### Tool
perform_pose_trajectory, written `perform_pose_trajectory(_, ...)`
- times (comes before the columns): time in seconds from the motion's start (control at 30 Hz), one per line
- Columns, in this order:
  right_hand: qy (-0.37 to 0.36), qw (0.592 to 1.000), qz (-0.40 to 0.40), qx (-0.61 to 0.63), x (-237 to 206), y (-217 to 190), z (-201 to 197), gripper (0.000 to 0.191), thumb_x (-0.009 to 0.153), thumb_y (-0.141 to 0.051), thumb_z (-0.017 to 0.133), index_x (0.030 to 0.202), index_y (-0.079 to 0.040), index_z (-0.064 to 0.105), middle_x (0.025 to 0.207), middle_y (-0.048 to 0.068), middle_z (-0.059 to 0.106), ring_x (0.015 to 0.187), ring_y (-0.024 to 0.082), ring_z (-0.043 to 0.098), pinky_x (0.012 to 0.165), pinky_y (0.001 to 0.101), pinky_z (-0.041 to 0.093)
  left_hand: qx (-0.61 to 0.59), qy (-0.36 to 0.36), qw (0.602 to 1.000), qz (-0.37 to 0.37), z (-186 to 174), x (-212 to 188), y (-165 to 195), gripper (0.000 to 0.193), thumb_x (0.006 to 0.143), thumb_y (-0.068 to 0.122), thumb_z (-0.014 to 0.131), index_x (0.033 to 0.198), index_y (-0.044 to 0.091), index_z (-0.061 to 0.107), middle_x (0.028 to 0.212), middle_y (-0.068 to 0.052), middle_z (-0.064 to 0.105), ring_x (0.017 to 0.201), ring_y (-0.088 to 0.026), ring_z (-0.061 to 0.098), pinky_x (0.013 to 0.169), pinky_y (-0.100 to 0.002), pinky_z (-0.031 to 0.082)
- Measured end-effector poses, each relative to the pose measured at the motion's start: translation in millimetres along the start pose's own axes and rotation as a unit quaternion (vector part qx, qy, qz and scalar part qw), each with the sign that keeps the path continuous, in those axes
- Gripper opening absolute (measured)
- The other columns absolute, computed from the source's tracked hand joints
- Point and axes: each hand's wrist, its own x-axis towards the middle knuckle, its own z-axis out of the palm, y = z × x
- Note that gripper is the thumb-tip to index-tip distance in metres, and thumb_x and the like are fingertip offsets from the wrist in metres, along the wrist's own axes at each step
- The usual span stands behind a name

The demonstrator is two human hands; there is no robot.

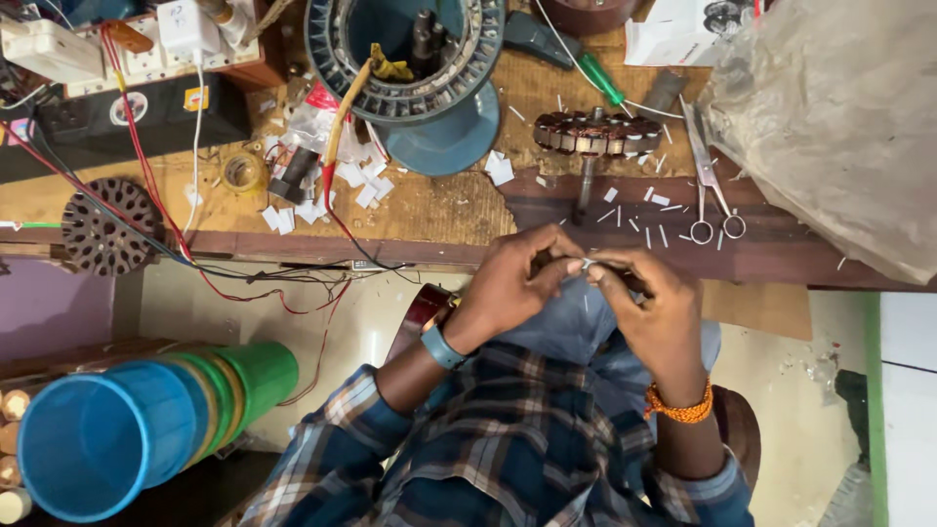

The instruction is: The person repeatedly cuts small white plastic pieces using shears and inserts them into slots on a cylindrical copper-wound rotor. The person handles the rotor and plastic pieces one at a time, placing the cut pieces into the rotor's slots.

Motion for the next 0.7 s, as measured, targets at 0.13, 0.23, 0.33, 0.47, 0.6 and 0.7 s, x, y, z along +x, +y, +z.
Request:
perform_pose_trajectory(0.13,0.019,0.992,-0.083,-0.089,-5,1,-9,0.010,0.088,-0.002,0.077,0.096,-0.003,0.071,0.093,0.009,0.076,0.081,0.017,0.075,0.067,0.0280,0.055,-0.030,0.028,0.996,0.075,13,-6,-2,0.011,0.099,0.011,0.072,0.106,0.003,0.072,0.093,-0.003,0.075,0.082,-0.005,0.065,0.068,-0.025,0.054)
perform_pose_trajectory(0.23,0.020,0.986,-0.117,-0.118,-9,-1,-17,0.012,0.084,-0.001,0.077,0.093,-0.003,0.070,0.091,0.009,0.075,0.077,0.020,0.073,0.062,0.0298,0.054,-0.151,-0.017,0.985,-0.079,23,-8,-8,0.013,0.098,0.013,0.071,0.107,0.003,0.073,0.087,-0.002,0.073,0.069,-0.006,0.061,0.051,-0.022,0.052)
perform_pose_trajectory(0.33,0.035,0.980,-0.143,-0.132,-14,-5,-22,0.014,0.084,0.000,0.079,0.095,-0.003,0.070,0.090,0.010,0.073,0.076,0.020,0.072,0.064,0.0313,0.055,-0.200,-0.018,0.979,-0.030,29,-9,-9,0.015,0.102,0.015,0.066,0.109,0.002,0.069,0.094,-0.001,0.072,0.082,-0.004,0.068,0.055,-0.021,0.059)
perform_pose_trajectory(0.47,0.068,0.979,-0.152,-0.114,-15,-7,-18,0.015,0.087,0.001,0.080,0.099,-0.003,0.072,0.092,0.008,0.074,0.078,0.017,0.072,0.064,0.0295,0.055,-0.200,0.004,0.980,-0.010,31,-9,-3,0.011,0.103,0.010,0.065,0.107,0.000,0.066,0.091,-0.006,0.071,0.073,-0.007,0.067,0.053,-0.022,0.059)
perform_pose_trajectory(0.6,0.077,0.996,-0.036,-0.030,-20,-6,-12,0.019,0.089,0.002,0.078,0.108,0.000,0.075,0.092,0.007,0.077,0.070,0.012,0.069,0.056,0.0272,0.050,-0.128,0.038,0.990,0.050,31,-9,5,0.005,0.102,0.004,0.062,0.105,0.000,0.064,0.092,-0.007,0.070,0.068,-0.009,0.069,0.050,-0.021,0.060)
perform_pose_trajectory(0.7,0.091,0.989,0.015,0.114,-21,-2,1,0.013,0.098,0.002,0.066,0.111,0.002,0.070,0.097,0.007,0.076,0.086,0.009,0.075,0.076,0.0228,0.061,-0.020,0.066,0.992,0.103,30,-11,9,0.003,0.101,-0.001,0.061,0.104,-0.001,0.061,0.096,-0.008,0.065,0.069,-0.009,0.070,0.053,-0.020,0.060)
